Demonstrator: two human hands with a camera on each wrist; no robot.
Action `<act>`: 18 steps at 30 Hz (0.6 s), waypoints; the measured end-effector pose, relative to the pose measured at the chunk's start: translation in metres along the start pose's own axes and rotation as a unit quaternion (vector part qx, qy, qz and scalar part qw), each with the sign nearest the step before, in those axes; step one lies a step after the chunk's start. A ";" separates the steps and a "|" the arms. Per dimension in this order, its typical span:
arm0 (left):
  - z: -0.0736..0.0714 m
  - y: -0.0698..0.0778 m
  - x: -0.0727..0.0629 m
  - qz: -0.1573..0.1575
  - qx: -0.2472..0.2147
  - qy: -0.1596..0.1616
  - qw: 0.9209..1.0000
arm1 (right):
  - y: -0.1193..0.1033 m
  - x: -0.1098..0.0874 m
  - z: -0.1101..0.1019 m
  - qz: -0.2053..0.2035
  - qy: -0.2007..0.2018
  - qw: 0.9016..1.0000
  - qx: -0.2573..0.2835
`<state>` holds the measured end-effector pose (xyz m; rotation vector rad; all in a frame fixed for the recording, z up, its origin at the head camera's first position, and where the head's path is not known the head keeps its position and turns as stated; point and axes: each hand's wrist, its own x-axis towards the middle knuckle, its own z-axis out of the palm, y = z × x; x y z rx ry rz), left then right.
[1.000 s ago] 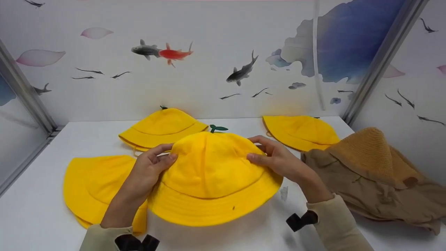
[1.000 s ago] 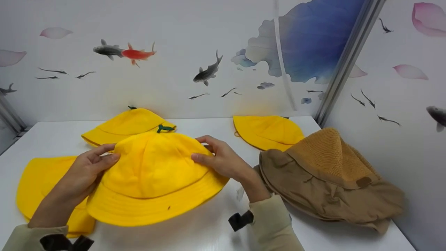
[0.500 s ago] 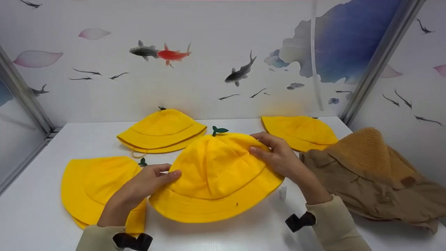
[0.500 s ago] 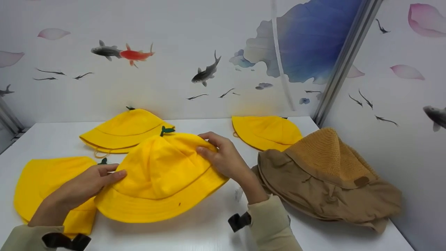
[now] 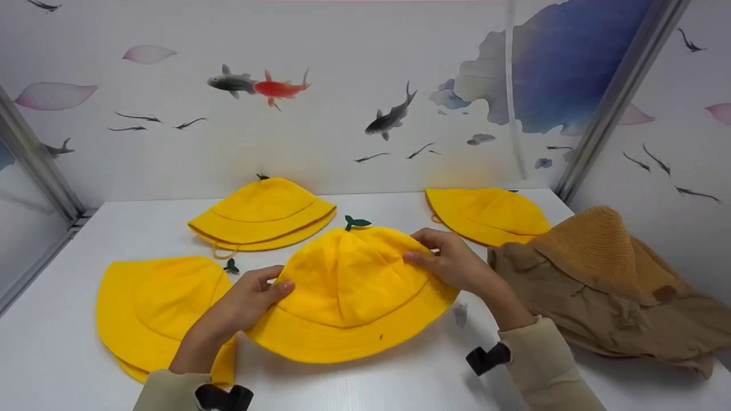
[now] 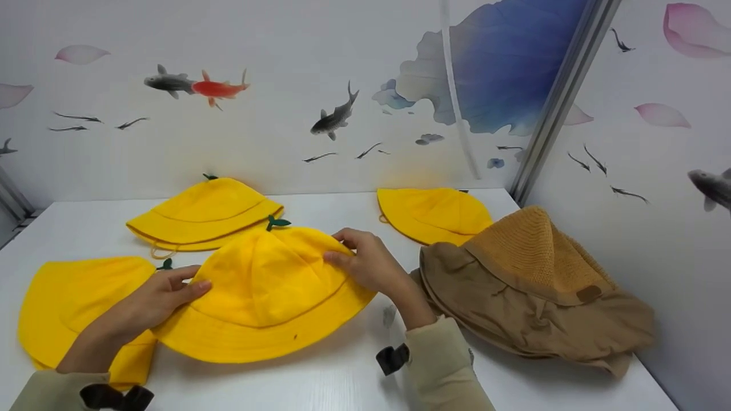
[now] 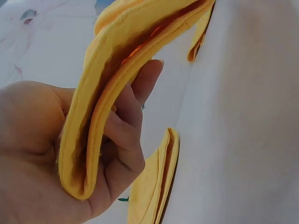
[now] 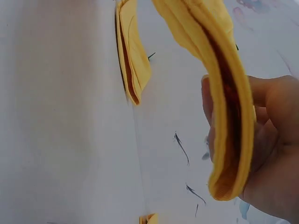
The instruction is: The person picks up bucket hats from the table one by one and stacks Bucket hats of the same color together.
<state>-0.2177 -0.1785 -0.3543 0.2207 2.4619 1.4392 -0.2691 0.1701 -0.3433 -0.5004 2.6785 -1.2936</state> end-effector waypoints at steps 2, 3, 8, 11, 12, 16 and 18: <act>0.001 -0.001 0.000 0.007 0.006 0.007 1.000 | 0.001 0.001 0.000 0.022 -0.014 1.000 -0.011; 0.001 -0.002 0.000 0.008 0.007 0.012 1.000 | 0.001 0.001 0.001 0.029 -0.025 0.999 -0.016; 0.004 -0.006 -0.001 0.016 0.018 0.038 0.999 | 0.004 0.003 0.004 0.033 -0.060 0.996 -0.049; 0.007 -0.006 -0.002 0.022 0.027 0.055 0.998 | 0.005 0.004 0.006 0.032 -0.058 0.995 -0.069; 0.008 -0.006 -0.001 0.029 0.028 0.060 0.997 | 0.006 0.005 0.006 0.035 -0.055 0.995 -0.075; 0.013 -0.006 0.003 0.057 0.033 0.077 0.995 | 0.007 0.005 0.003 0.052 -0.042 0.994 -0.089; 0.015 -0.006 0.006 0.067 0.033 0.078 0.994 | 0.009 0.005 0.001 0.058 -0.038 0.993 -0.093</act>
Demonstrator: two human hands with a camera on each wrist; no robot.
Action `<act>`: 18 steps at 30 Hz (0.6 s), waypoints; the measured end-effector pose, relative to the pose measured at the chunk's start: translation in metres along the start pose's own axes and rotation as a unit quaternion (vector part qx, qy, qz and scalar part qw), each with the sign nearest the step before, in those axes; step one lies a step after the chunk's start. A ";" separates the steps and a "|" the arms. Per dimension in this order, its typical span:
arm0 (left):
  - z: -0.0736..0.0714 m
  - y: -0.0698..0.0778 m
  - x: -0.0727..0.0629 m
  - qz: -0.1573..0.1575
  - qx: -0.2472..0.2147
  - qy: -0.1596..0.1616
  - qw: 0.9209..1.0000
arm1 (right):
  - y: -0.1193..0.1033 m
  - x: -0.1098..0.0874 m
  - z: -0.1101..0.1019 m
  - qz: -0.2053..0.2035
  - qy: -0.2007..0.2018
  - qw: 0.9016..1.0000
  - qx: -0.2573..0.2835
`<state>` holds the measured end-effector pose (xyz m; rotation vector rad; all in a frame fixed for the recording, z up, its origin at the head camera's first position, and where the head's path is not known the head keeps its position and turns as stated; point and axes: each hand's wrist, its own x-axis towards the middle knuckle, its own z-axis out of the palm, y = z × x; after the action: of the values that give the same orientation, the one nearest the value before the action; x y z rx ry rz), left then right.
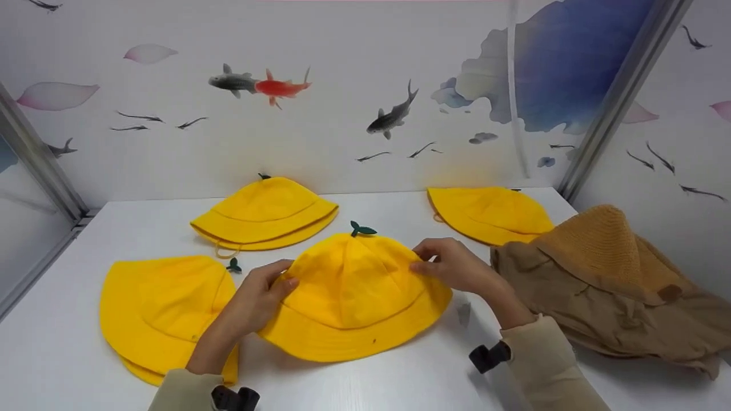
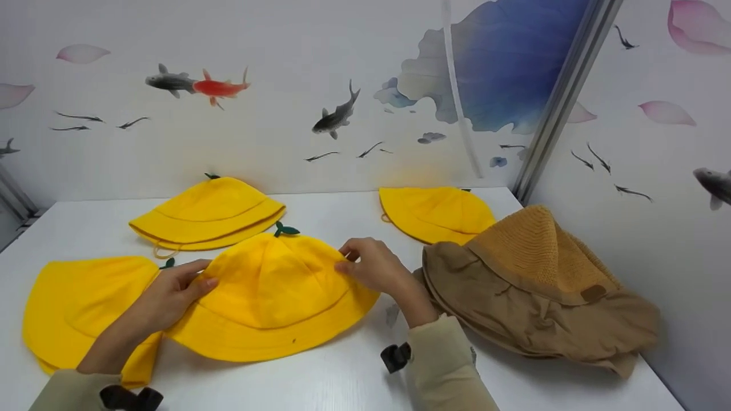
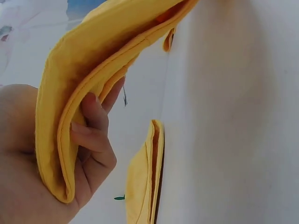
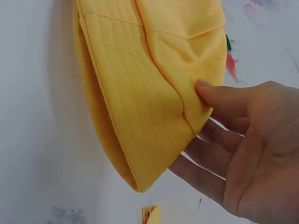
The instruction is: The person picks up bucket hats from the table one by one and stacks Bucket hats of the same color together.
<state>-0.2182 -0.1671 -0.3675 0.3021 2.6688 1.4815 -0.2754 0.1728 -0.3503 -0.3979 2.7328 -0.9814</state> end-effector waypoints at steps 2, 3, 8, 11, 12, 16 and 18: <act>0.001 0.000 0.002 0.005 0.003 -0.001 1.000 | 0.002 0.000 -0.002 0.007 -0.003 1.000 0.004; 0.002 0.000 0.002 0.007 0.004 -0.004 1.000 | 0.003 0.001 -0.003 0.009 -0.010 1.000 0.005; -0.001 -0.003 0.001 0.004 0.017 0.000 1.000 | -0.001 0.013 -0.010 0.031 -0.070 0.996 -0.045; -0.003 -0.004 0.000 -0.005 0.020 0.004 1.000 | -0.004 0.021 -0.022 0.047 -0.088 0.991 -0.089; -0.004 -0.004 -0.001 -0.008 0.020 0.003 1.000 | -0.005 0.023 -0.028 0.055 -0.088 0.990 -0.100; -0.005 -0.003 -0.001 -0.014 0.018 -0.003 1.000 | 0.000 0.031 -0.057 0.075 -0.075 0.983 -0.148; -0.005 -0.002 -0.001 -0.008 0.021 -0.005 1.000 | 0.006 0.034 -0.071 0.089 -0.062 0.978 -0.177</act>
<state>-0.2183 -0.1729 -0.3667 0.2882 2.6905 1.4170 -0.3289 0.2084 -0.3045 -0.2527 2.7667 -0.4104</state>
